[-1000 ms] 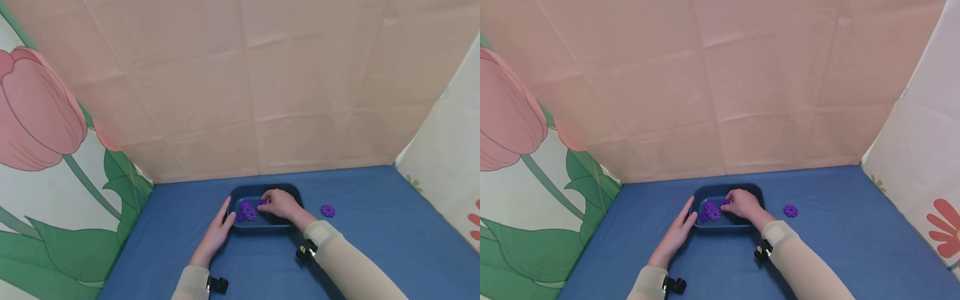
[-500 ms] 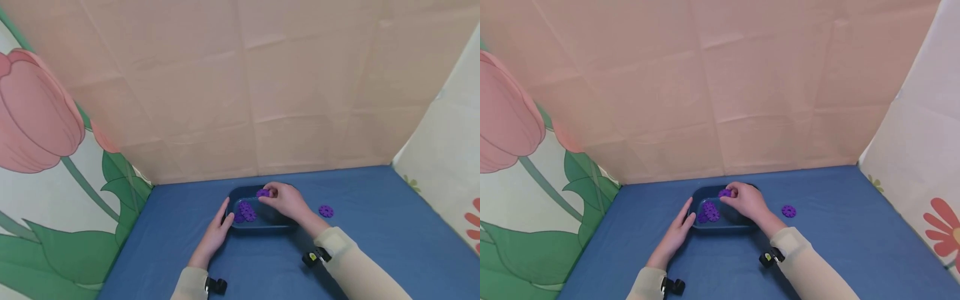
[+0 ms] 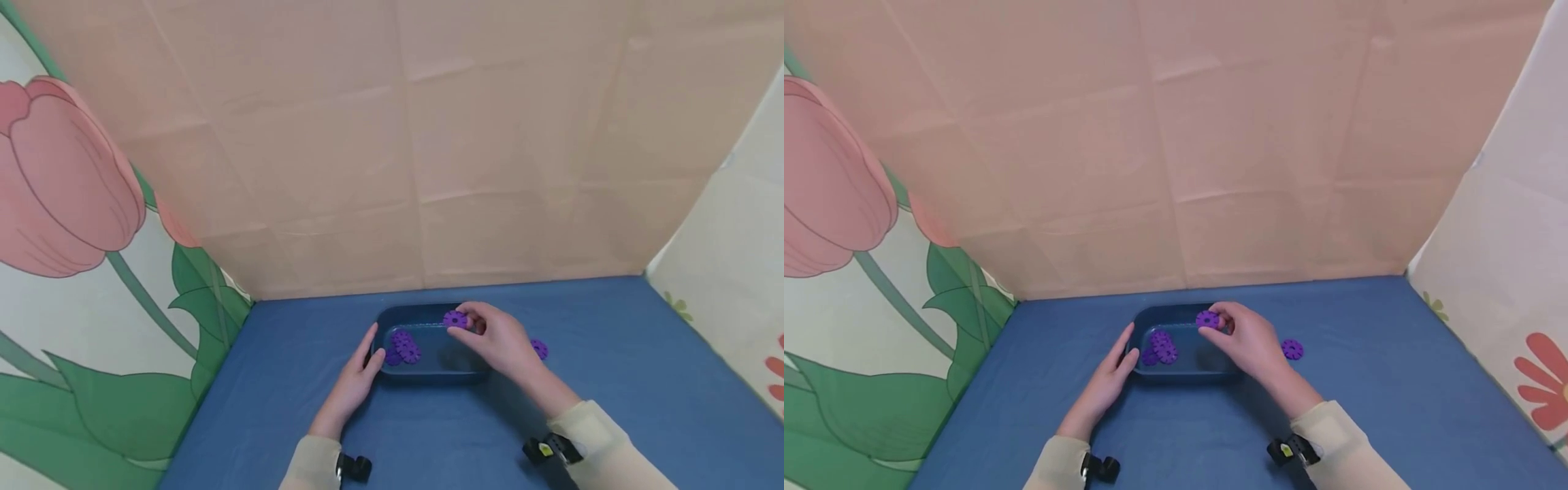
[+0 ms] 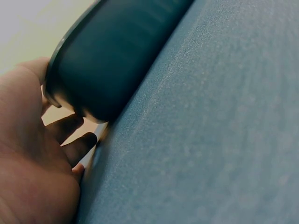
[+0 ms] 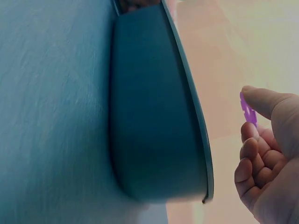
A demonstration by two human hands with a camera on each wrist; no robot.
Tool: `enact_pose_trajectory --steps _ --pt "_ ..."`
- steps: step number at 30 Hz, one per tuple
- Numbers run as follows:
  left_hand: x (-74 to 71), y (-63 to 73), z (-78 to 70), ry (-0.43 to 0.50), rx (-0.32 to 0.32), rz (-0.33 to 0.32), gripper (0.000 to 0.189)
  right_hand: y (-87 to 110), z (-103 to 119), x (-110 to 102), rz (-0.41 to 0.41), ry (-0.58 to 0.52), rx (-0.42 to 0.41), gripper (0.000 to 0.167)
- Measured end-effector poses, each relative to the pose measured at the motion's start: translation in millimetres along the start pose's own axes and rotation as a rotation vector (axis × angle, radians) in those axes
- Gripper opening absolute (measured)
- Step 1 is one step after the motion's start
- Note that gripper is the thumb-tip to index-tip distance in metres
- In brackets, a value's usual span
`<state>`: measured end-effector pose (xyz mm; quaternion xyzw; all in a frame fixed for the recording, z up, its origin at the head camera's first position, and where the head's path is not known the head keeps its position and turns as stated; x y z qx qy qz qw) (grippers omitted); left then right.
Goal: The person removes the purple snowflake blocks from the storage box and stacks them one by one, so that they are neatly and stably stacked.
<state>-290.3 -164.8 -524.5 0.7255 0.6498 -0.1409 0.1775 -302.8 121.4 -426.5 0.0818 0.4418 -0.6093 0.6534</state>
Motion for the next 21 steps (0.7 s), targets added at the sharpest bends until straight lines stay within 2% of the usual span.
enact_pose_trajectory --steps 7,21 --pt "-0.2 3.6 1.0 0.001 -0.010 0.004 0.068 15.9 -14.4 -12.5 -0.042 -0.001 -0.003 0.043" --pt "0.0 -2.5 0.1 -0.002 -0.004 -0.007 0.063 35.4 -63.5 -39.8 -0.101 0.038 0.040 0.050"
Point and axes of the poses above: each hand's wrist, its own y-axis away from the middle knuckle, its own x-axis out of the palm, z = x × y, the point moved 7 cm from there along -y, towards the middle knuckle, and after that the axes turned 6 degrees about -x, right-handed, at the moved point
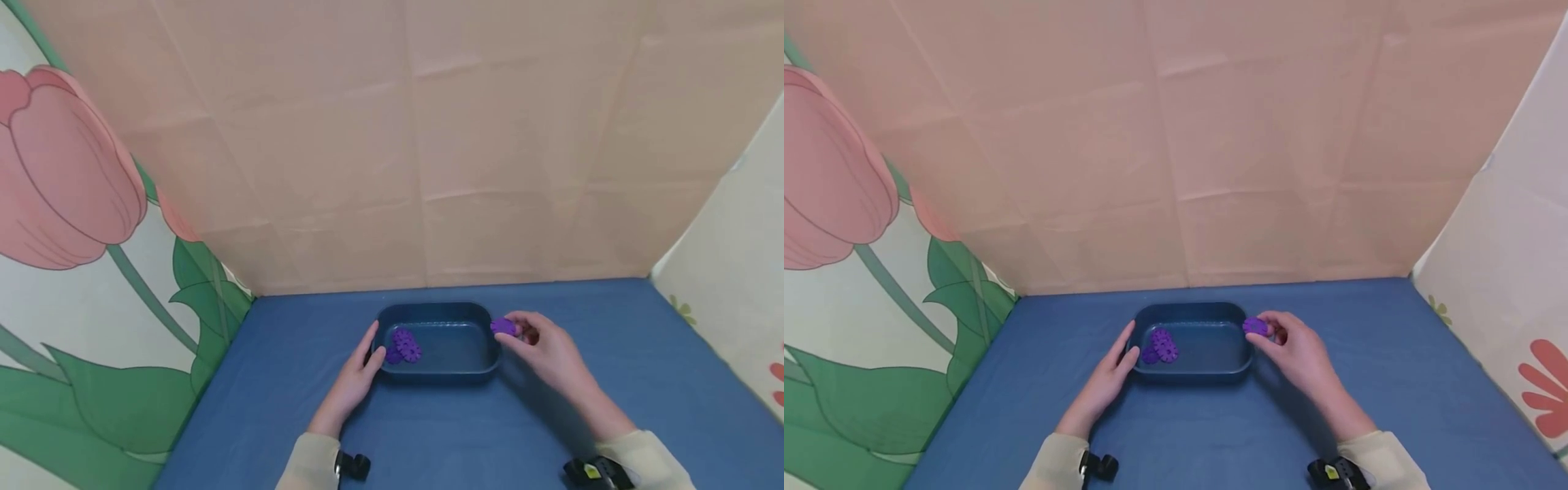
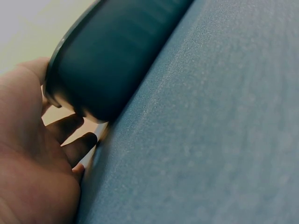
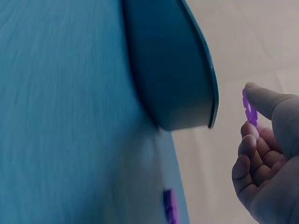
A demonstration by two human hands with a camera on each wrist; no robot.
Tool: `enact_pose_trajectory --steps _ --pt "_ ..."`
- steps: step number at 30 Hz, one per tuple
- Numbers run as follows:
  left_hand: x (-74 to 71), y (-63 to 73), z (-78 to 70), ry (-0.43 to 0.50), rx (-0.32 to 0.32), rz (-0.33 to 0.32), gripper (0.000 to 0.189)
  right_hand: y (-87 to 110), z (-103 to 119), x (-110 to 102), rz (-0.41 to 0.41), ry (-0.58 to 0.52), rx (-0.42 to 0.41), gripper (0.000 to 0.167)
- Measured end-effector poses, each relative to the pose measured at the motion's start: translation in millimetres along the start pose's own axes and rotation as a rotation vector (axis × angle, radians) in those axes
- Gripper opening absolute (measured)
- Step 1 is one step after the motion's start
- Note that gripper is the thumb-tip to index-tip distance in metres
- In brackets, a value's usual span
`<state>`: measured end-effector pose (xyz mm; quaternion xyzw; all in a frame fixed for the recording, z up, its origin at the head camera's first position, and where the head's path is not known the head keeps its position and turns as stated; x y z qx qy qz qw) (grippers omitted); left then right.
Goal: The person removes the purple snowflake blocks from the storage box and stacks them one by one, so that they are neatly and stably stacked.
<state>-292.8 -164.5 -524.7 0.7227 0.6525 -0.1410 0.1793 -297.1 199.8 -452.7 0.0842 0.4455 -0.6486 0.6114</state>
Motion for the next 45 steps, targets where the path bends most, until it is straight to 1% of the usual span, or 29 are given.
enact_pose_trajectory --steps 8,11,15,19,21,26,28,32,35,37,41,45 --pt "-0.4 -0.3 -1.7 0.009 -0.009 0.002 0.064 6.1 -23.9 -13.6 -0.027 0.050 -0.004 0.046" --pt "-0.4 -0.2 -2.8 0.011 -0.006 0.006 0.064 6.7 -34.6 -17.8 -0.029 0.065 0.015 0.046" --pt "-0.8 -0.3 -3.5 0.017 -0.003 0.008 0.064 6.7 -49.7 -20.3 -0.015 0.081 0.052 0.047" --pt "-1.0 -1.2 -4.0 0.023 0.003 0.010 0.064 7.1 -62.0 -21.5 0.005 0.096 0.057 0.047" --pt "-1.0 -0.9 -4.9 0.020 -0.004 0.021 0.064 8.2 -66.9 -21.7 0.022 0.106 0.049 0.047" --pt "-5.4 14.1 -28.9 -0.006 -0.021 0.053 0.068 12.3 -78.4 -20.3 0.071 0.108 0.051 0.047" --pt "-7.3 20.1 -38.7 -0.011 -0.017 0.053 0.069 14.2 -81.5 -19.3 0.099 0.103 0.061 0.048" --pt "-7.2 22.0 -41.6 -0.011 -0.014 0.048 0.070 17.0 -84.8 -16.8 0.154 0.096 0.084 0.052" --pt "-7.1 21.3 -40.6 -0.015 -0.017 0.055 0.070 18.3 -86.2 -14.9 0.178 0.095 0.092 0.054" --pt "-6.7 19.3 -37.3 -0.014 -0.020 0.059 0.070 19.1 -86.6 -13.9 0.190 0.100 0.093 0.053" --pt "-3.3 9.1 -19.9 0.000 -0.030 0.058 0.068 20.9 -86.2 -11.7 0.207 0.113 0.086 0.050" --pt "0.0 0.9 -4.5 0.010 -0.023 0.037 0.066 22.3 -85.7 -10.4 0.222 0.123 0.095 0.050"
Point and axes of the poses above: each hand's wrist, its own y-axis away from the middle knuckle, its own x-axis out of the palm, z = x × y, the point moved 7 cm from there along -y, towards the middle knuckle, and after that the axes turned 6 degrees about -x, right-handed, at the moved point
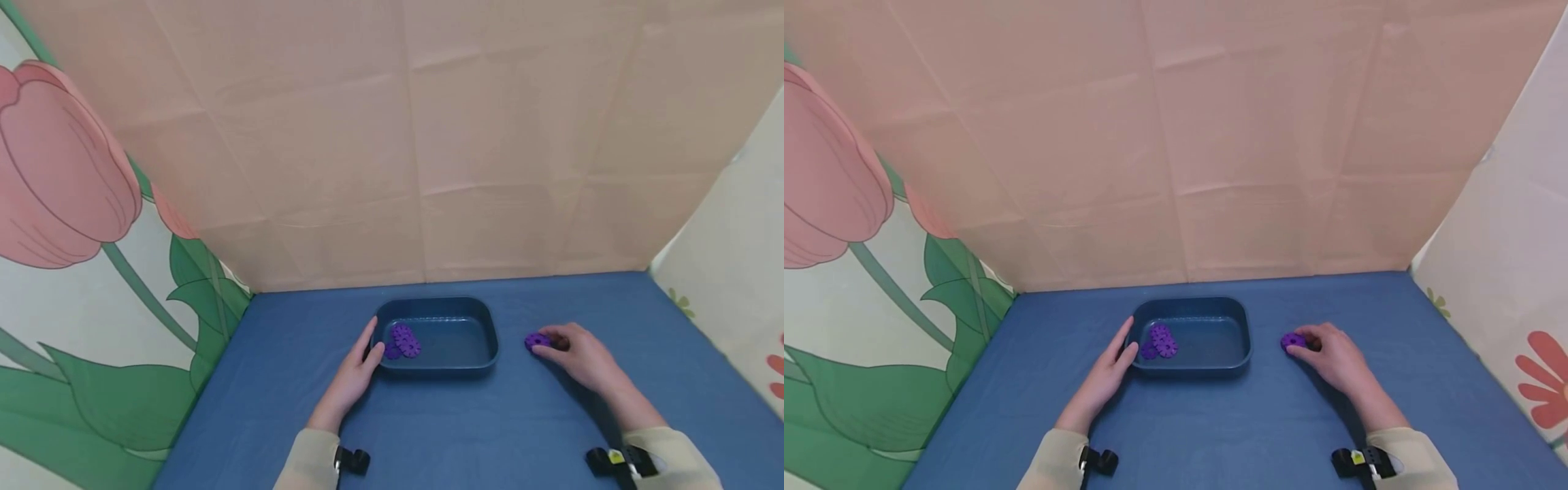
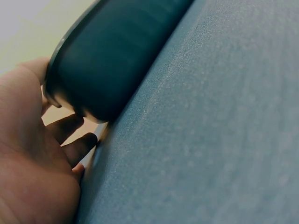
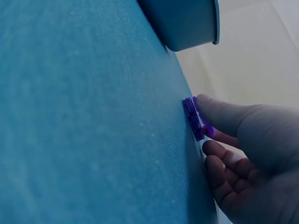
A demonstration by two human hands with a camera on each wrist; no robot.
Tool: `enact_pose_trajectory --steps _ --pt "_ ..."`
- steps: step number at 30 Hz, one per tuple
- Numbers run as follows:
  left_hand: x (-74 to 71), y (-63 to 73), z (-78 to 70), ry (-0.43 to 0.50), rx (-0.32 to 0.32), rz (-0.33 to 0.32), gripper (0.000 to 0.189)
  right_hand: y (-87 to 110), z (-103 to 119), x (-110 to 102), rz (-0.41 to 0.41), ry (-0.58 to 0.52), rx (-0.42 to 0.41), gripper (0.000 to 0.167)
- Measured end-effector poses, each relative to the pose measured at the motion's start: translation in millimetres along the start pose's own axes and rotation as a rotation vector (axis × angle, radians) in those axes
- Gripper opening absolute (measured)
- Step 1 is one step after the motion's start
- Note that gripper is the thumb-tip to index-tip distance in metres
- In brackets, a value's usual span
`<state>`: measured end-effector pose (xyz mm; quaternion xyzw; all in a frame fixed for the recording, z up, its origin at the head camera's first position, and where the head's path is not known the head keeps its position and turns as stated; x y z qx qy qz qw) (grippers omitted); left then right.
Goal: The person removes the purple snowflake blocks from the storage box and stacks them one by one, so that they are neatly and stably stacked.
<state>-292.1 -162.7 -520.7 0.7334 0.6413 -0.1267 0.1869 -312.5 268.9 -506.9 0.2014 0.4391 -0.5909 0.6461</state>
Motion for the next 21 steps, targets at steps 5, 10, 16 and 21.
enact_pose_trajectory --steps 5,10,16,21 --pt "0.1 -2.0 3.2 -0.002 0.018 -0.025 0.065 -0.1 0.7 0.5 0.010 0.007 0.015 0.050" --pt "-0.2 -1.4 2.5 -0.015 0.020 -0.034 0.065 -1.4 -1.2 2.2 0.017 0.006 0.031 0.052" --pt "-0.5 -0.7 3.0 -0.021 0.015 -0.037 0.065 -2.9 -4.1 5.3 0.023 0.022 0.041 0.056" --pt "-0.2 -0.5 3.2 -0.020 0.020 -0.038 0.065 -3.4 -4.6 8.0 0.022 0.037 0.040 0.057"
Point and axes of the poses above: each hand's wrist, its own y-axis away from the middle knuckle, its own x-axis out of the palm, z = x × y, the point moved 7 cm from there along -y, towards the middle knuckle, and after that the axes turned 6 degrees about -x, right-handed, at the moved point
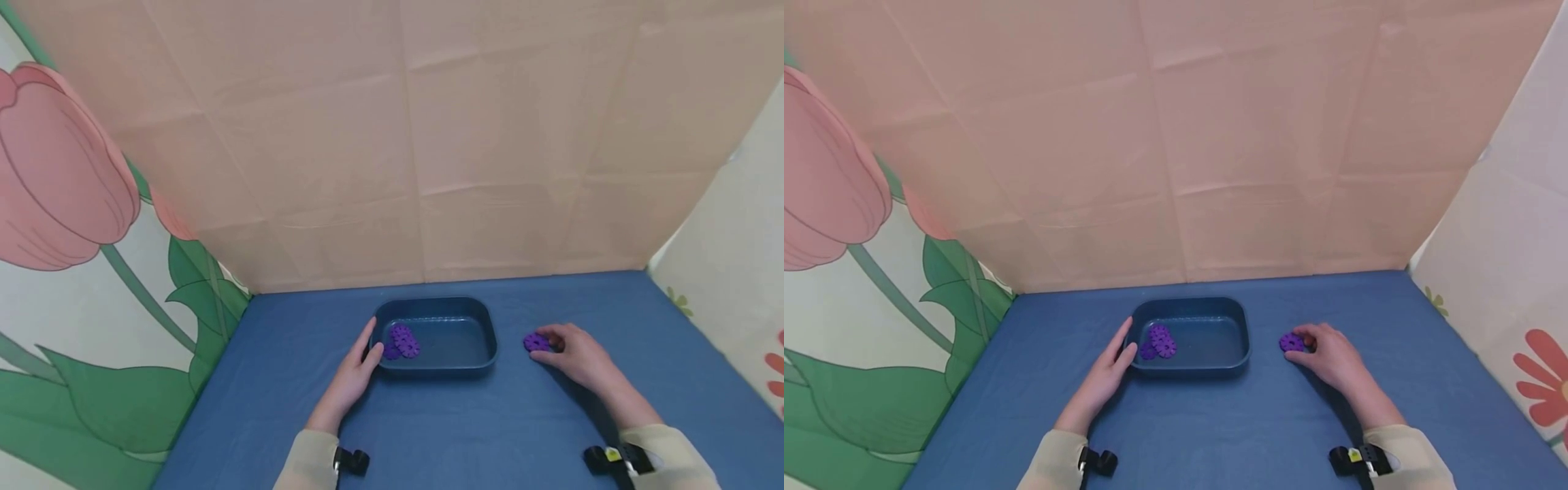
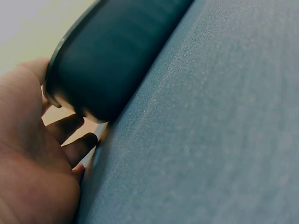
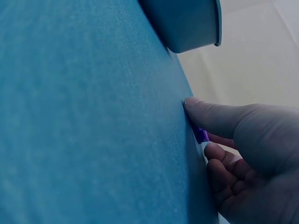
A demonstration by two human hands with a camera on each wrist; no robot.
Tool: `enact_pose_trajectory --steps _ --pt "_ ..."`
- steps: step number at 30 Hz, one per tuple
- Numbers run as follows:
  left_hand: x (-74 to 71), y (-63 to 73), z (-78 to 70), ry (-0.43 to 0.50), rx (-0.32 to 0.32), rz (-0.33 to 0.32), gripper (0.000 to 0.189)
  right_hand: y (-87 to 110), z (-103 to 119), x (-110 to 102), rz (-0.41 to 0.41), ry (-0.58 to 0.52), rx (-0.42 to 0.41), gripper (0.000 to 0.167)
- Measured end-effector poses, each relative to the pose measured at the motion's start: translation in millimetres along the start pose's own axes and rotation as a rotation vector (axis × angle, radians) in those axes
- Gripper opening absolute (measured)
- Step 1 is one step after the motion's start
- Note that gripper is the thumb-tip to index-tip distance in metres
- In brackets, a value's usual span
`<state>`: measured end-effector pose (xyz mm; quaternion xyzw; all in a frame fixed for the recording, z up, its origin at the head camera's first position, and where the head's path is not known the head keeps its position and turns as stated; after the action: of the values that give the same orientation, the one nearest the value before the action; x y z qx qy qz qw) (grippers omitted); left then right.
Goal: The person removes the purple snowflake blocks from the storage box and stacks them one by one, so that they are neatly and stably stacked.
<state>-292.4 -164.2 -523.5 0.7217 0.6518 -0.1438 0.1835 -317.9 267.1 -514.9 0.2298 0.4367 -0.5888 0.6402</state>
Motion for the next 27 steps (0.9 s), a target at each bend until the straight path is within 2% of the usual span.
enact_pose_trajectory --steps 10,15,21,24,27 --pt "0.1 -1.3 1.9 0.004 0.000 -0.002 0.064 -1.0 2.5 0.5 0.012 0.007 0.002 0.055" --pt "0.0 -1.0 2.0 0.011 -0.018 0.016 0.065 -1.8 3.2 0.9 0.016 0.006 -0.002 0.053" --pt "-5.4 14.7 -23.8 -0.006 -0.019 0.052 0.069 -2.6 2.3 2.1 0.032 0.011 -0.001 0.053" --pt "-3.8 11.1 -17.5 0.000 -0.007 0.042 0.068 -2.8 2.5 2.2 0.035 0.014 0.000 0.054" --pt "-0.4 2.5 -3.7 0.010 0.003 0.019 0.067 -2.6 2.4 2.1 0.031 0.014 0.000 0.053"
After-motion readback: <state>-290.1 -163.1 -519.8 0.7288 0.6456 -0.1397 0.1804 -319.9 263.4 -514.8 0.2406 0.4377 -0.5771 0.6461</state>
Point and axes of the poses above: each hand's wrist, its own y-axis away from the middle knuckle, its own x-axis out of the palm, z = x × y, the point moved 7 cm from there along -y, towards the middle knuckle, and after that the axes turned 6 degrees about -x, right-handed, at the moved point
